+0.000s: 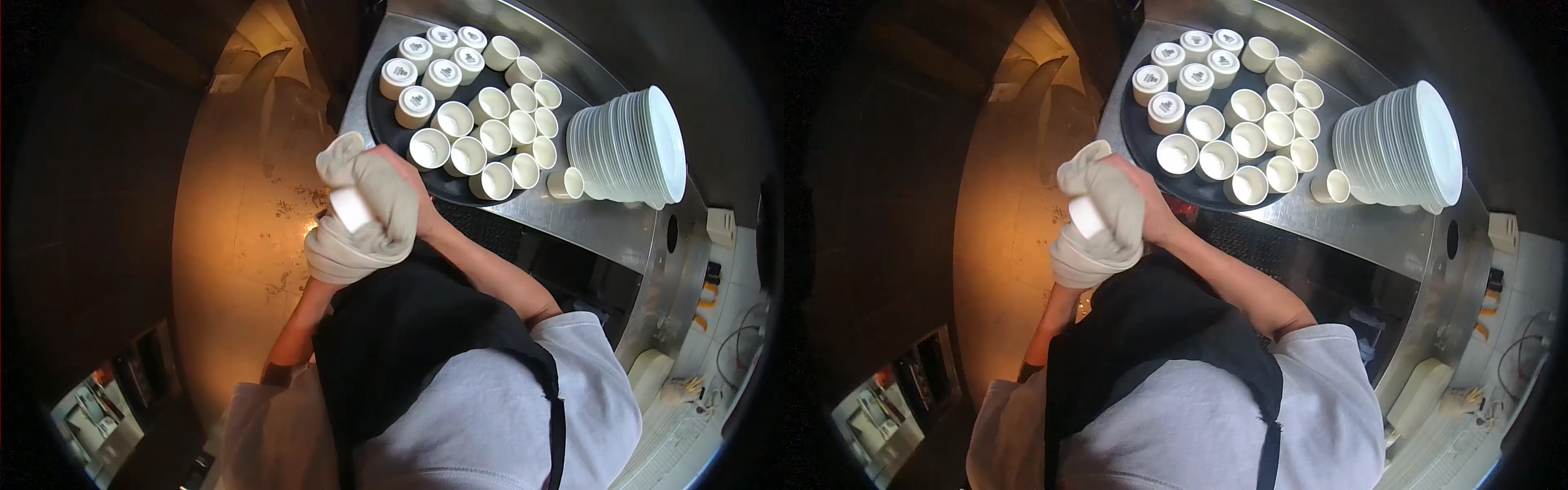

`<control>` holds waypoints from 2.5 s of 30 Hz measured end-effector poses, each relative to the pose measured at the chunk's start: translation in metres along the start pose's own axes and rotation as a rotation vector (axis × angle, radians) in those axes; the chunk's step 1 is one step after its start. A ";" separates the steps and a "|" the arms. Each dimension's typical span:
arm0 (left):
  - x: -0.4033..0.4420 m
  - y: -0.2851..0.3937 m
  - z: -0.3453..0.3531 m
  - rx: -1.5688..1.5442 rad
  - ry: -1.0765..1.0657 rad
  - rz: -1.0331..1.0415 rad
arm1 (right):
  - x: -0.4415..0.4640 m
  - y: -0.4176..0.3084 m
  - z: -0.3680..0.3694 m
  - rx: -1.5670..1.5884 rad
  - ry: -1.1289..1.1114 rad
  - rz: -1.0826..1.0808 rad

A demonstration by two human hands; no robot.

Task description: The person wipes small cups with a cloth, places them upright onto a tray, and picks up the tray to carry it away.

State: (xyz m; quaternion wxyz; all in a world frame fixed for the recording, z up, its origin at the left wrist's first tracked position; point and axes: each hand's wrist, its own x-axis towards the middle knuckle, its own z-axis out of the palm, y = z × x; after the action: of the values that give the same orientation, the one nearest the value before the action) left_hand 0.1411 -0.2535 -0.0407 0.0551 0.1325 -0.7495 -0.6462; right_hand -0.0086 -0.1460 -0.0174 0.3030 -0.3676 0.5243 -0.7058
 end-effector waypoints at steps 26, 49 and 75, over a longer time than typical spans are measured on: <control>0.029 0.022 -0.015 -0.885 -0.269 -0.341 | -0.001 -0.058 -0.094 -0.117 -0.162 0.569; -0.017 0.071 -0.052 0.560 0.260 0.077 | 0.071 -0.021 -0.272 -1.523 0.395 0.309; -0.075 0.137 0.144 1.652 0.755 -0.149 | 0.299 0.087 -0.416 -1.496 -0.870 0.126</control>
State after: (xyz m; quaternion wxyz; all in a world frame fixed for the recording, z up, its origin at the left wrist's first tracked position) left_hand 0.1585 -0.0778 0.0781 0.1424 0.3805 -0.8957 0.1807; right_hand -0.5161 -0.1974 -0.1156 0.1938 -0.6779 0.7077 0.0458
